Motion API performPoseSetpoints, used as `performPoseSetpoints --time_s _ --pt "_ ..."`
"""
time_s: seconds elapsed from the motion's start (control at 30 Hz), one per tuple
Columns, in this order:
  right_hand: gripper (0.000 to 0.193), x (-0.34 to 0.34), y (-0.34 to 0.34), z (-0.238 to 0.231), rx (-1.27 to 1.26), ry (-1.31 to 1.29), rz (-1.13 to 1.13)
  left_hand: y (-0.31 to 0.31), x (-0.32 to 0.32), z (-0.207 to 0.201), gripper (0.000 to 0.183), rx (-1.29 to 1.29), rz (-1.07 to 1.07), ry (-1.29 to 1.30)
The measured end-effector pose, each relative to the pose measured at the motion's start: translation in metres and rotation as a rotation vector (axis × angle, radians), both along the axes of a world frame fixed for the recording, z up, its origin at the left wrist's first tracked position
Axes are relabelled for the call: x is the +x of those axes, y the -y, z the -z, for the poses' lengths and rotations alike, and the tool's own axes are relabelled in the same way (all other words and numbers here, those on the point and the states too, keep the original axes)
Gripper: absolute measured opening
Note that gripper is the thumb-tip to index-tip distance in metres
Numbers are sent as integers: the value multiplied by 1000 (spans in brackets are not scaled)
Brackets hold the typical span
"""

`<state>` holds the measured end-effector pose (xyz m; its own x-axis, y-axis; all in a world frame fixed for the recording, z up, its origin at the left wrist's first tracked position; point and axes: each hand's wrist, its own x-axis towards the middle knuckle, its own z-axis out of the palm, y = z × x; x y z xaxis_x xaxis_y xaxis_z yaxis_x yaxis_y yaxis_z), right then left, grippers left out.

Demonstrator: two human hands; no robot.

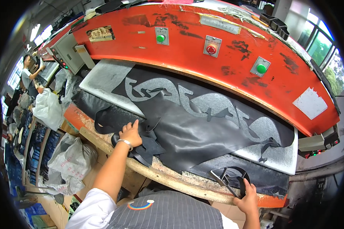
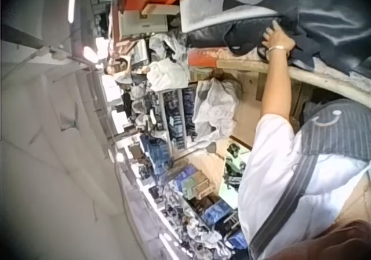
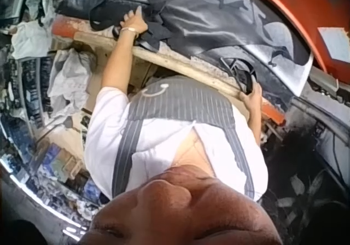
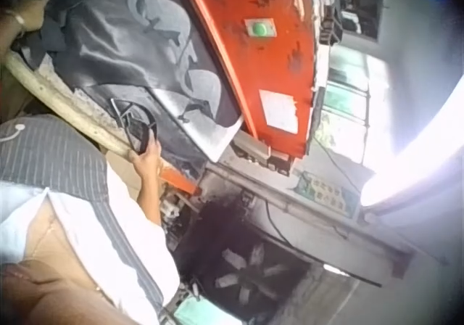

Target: Operating a hydraulic press to cut components from a leather sheet using metal dies.

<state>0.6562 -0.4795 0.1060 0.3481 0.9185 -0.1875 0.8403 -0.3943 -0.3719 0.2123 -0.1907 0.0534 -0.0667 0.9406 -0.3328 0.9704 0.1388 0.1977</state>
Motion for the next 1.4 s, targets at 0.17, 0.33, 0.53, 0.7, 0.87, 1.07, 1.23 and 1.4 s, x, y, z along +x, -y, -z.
performPoseSetpoints --time_s 0.17,0.33,0.53,0.7,0.87,1.07,1.23,1.4 --pt "87 -2 -5 -8 -67 10 -2 -7 27 -15 50 -154 6 24" --pt "84 -5 -14 -8 -10 4 -71 -8 1 -3 31 -28 102 105" --pt "68 -16 -45 -22 22 159 -262 -58 -164 -15 33 394 -185 0" --pt "52 -130 -163 -49 140 29 -397 -117 -257 -64 72 176 -335 -155" --pt "59 -284 -316 -7 214 -55 -703 -187 -261 -41 87 454 132 68" --pt "65 -383 -428 56 -25 528 -556 -248 -123 8 62 444 455 391" --pt "52 -390 -422 74 -58 579 -452 -292 -79 20 60 398 507 124" --pt "34 -319 -378 11 -222 124 -447 -302 -65 18 58 347 523 -2"
